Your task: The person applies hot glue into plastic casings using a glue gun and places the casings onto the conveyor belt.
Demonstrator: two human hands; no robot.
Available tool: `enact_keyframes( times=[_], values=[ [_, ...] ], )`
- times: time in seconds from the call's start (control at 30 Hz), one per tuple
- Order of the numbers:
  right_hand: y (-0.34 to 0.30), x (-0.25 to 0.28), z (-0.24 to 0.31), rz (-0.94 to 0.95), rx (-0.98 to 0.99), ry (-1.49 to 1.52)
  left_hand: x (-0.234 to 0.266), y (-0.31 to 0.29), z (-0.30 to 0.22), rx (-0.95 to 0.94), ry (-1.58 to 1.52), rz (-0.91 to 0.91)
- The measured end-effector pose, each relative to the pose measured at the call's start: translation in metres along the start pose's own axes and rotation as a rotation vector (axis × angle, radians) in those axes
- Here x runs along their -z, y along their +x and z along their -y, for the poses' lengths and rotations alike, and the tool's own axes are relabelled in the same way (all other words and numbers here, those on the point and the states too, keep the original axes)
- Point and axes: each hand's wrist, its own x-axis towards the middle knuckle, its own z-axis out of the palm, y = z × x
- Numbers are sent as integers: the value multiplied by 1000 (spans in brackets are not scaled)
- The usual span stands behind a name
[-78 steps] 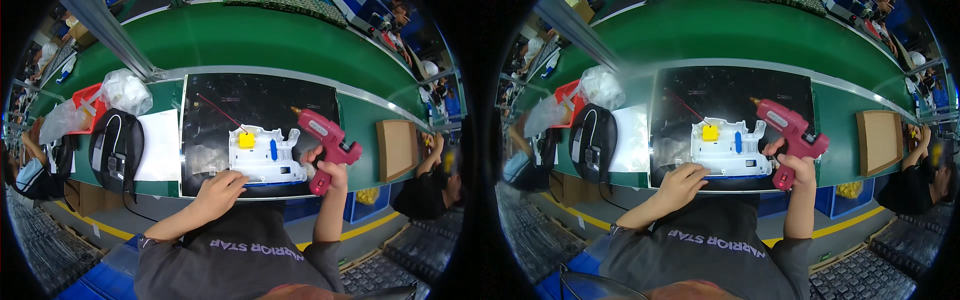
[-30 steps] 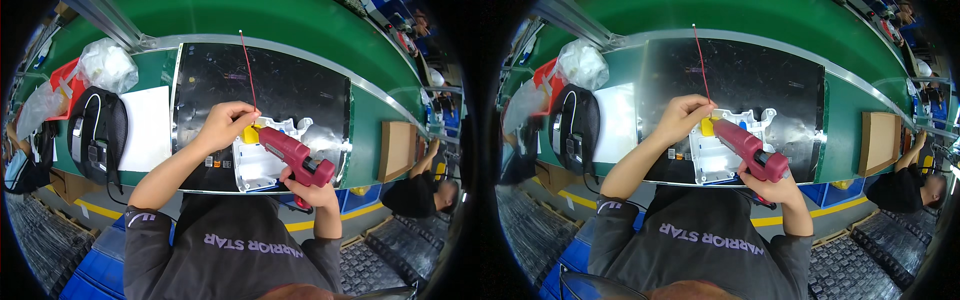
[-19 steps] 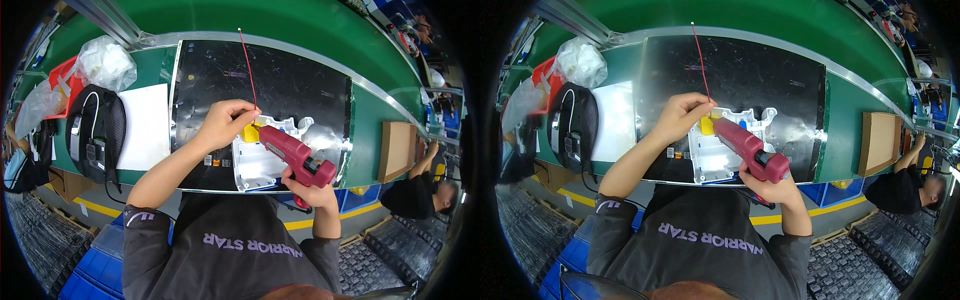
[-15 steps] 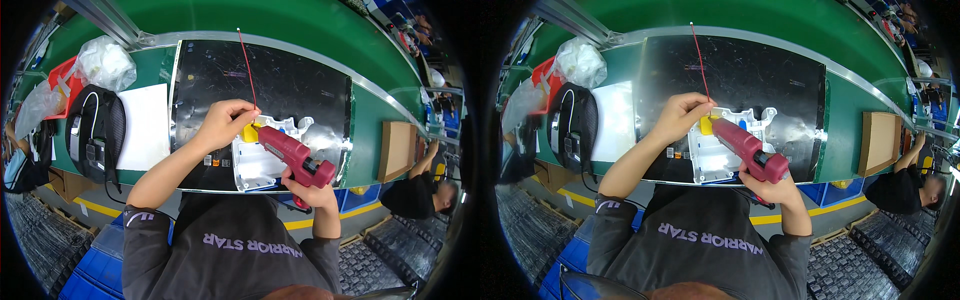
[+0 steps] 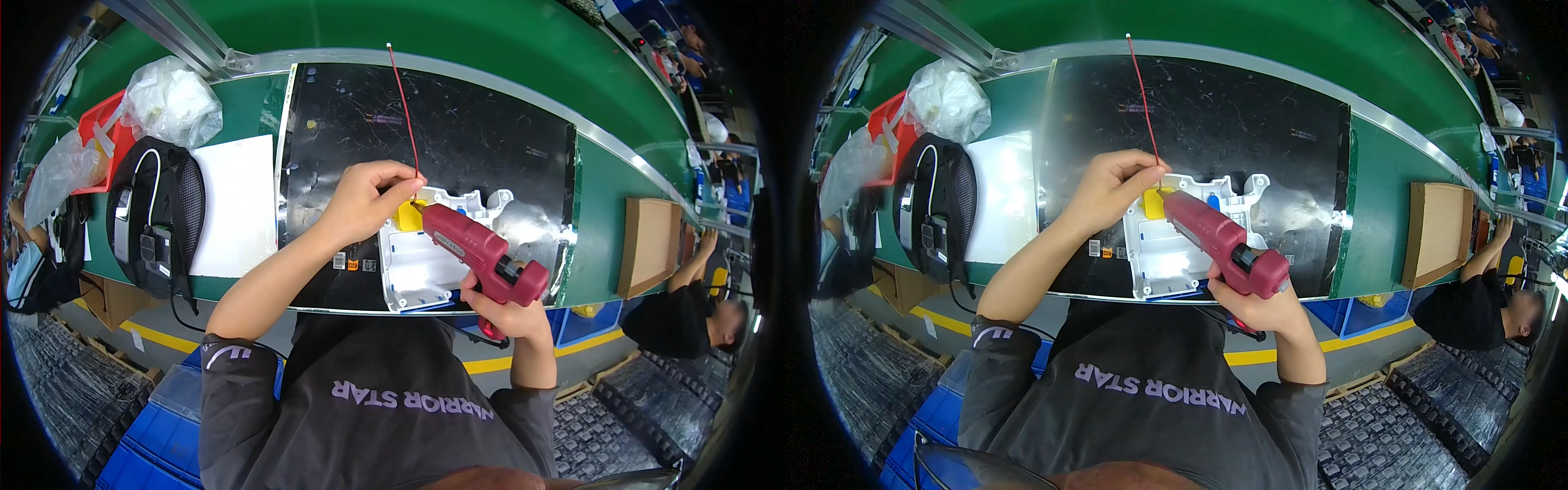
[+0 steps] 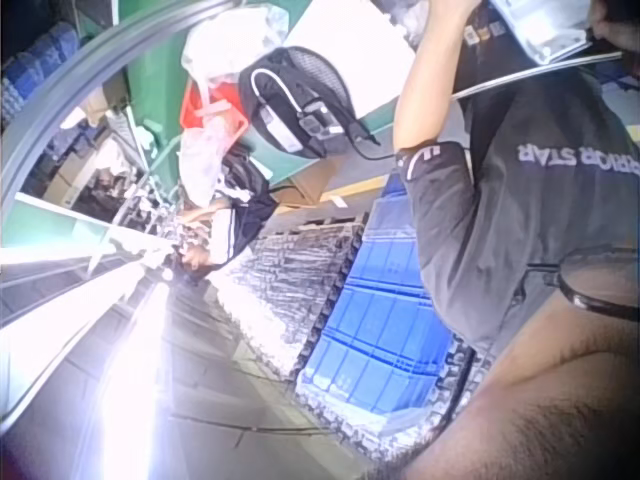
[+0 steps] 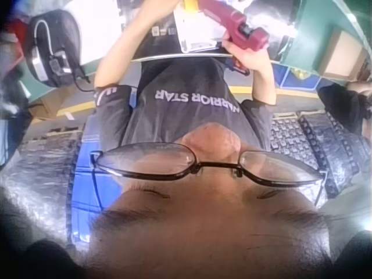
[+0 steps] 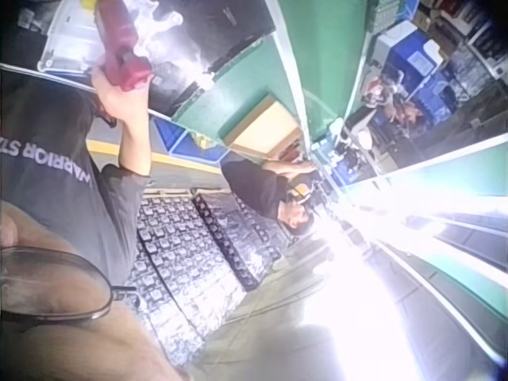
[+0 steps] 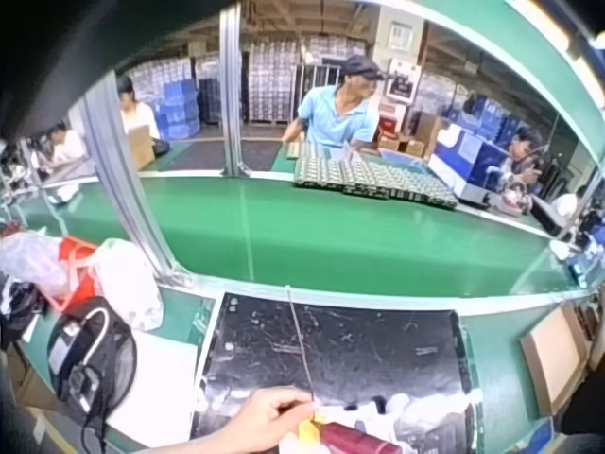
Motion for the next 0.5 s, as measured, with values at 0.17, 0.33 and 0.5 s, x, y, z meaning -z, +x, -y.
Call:
enact_keyframes(
  times=[0.17,0.33,0.5],
  values=[
    [0,-1,2,-1,10,-11,-2,1,3,-27,-12,-21],
    [1,-1,1,-12,4,-6,-2,1,4,-55,-11,-41],
    [-1,-1,1,-14,0,9,-1,1,4,-44,-12,-38]
  ],
)
